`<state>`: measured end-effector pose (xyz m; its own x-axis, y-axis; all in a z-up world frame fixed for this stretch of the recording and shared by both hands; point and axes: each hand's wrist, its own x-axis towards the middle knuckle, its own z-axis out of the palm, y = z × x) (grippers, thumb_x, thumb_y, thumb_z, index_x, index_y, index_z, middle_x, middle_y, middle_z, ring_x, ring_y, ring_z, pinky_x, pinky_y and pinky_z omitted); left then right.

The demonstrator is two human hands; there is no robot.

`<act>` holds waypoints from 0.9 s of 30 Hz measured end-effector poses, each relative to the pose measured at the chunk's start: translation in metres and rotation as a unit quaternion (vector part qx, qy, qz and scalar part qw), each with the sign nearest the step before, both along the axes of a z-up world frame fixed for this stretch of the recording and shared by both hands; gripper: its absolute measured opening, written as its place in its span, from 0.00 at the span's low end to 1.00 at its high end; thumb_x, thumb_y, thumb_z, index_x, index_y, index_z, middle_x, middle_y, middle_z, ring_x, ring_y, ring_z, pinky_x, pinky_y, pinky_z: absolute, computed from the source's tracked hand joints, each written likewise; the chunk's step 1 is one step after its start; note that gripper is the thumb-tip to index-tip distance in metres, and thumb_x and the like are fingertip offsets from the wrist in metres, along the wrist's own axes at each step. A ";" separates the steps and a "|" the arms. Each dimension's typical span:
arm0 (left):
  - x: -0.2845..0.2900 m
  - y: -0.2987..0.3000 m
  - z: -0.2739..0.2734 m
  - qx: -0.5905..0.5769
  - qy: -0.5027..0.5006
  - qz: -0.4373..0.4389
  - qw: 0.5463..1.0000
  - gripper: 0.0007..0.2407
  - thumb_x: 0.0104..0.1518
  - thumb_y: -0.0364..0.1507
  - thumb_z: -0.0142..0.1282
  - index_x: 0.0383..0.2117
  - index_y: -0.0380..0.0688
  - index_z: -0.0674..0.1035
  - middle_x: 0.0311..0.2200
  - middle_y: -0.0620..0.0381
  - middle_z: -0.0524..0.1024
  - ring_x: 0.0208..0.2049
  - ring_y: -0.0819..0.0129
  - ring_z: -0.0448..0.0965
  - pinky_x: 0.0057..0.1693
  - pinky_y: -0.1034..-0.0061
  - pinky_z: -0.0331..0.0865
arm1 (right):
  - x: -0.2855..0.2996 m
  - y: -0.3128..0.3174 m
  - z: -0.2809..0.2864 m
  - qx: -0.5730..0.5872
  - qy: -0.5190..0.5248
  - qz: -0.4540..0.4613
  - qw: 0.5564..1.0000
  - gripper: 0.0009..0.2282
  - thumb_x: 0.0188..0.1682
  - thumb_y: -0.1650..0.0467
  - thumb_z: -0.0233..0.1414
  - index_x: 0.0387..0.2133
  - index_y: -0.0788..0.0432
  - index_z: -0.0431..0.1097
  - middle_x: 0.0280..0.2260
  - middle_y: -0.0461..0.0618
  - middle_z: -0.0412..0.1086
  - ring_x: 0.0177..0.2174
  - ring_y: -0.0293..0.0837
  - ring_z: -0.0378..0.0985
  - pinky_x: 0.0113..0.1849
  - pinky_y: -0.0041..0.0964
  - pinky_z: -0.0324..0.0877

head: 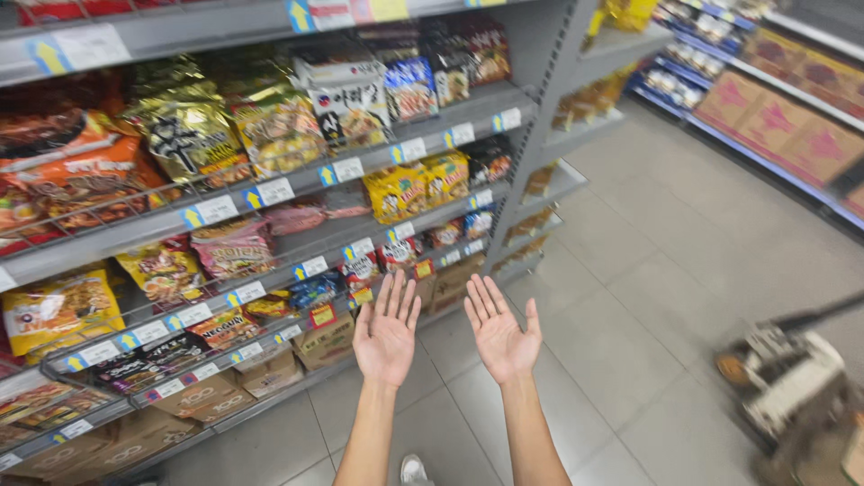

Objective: The person takes several different packages of instant noodles from a grocery store shelf and places them into a blue shopping cart.

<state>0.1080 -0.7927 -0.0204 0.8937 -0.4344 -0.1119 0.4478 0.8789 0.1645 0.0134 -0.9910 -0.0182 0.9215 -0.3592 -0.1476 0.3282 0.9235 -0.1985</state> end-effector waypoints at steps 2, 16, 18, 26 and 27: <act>0.023 -0.004 0.006 0.005 -0.008 0.023 1.000 0.32 0.75 0.46 0.40 0.84 0.45 0.68 0.86 0.46 0.63 0.85 0.44 0.62 0.84 0.51 0.56 | 0.034 -0.009 0.005 -0.007 0.000 0.026 1.000 0.44 0.61 0.45 0.42 0.81 0.66 0.58 0.82 0.66 0.58 0.80 0.59 0.59 0.78 0.57 0.53; 0.155 0.002 0.071 0.139 -0.163 0.147 0.966 0.31 0.78 0.41 0.37 0.85 0.41 0.65 0.87 0.42 0.60 0.85 0.37 0.59 0.85 0.44 0.52 | 0.213 -0.025 0.067 -0.100 -0.037 0.124 0.987 0.37 0.63 0.51 0.43 0.79 0.66 0.63 0.80 0.66 0.63 0.79 0.62 0.63 0.75 0.57 0.59; 0.168 0.003 0.083 0.203 -0.195 0.161 0.946 0.31 0.77 0.42 0.37 0.84 0.41 0.65 0.86 0.42 0.61 0.85 0.38 0.61 0.85 0.43 0.53 | 0.226 -0.024 0.086 -0.133 -0.028 0.123 0.983 0.37 0.64 0.52 0.41 0.79 0.66 0.62 0.80 0.67 0.62 0.79 0.62 0.62 0.77 0.58 0.57; 0.228 -0.003 0.120 0.403 -0.282 0.251 0.834 0.26 0.80 0.35 0.38 0.83 0.43 0.68 0.84 0.44 0.65 0.84 0.39 0.63 0.84 0.44 0.56 | 0.311 -0.043 0.108 -0.286 -0.047 0.114 0.950 0.34 0.68 0.55 0.40 0.81 0.65 0.60 0.79 0.64 0.65 0.78 0.59 0.64 0.76 0.57 0.56; 0.237 -0.006 0.127 0.441 -0.292 0.261 0.808 0.25 0.80 0.34 0.39 0.82 0.43 0.69 0.83 0.44 0.67 0.84 0.40 0.63 0.84 0.44 0.56 | 0.323 -0.047 0.109 -0.317 -0.054 0.103 0.941 0.33 0.68 0.55 0.41 0.81 0.64 0.61 0.78 0.64 0.65 0.78 0.60 0.64 0.76 0.57 0.57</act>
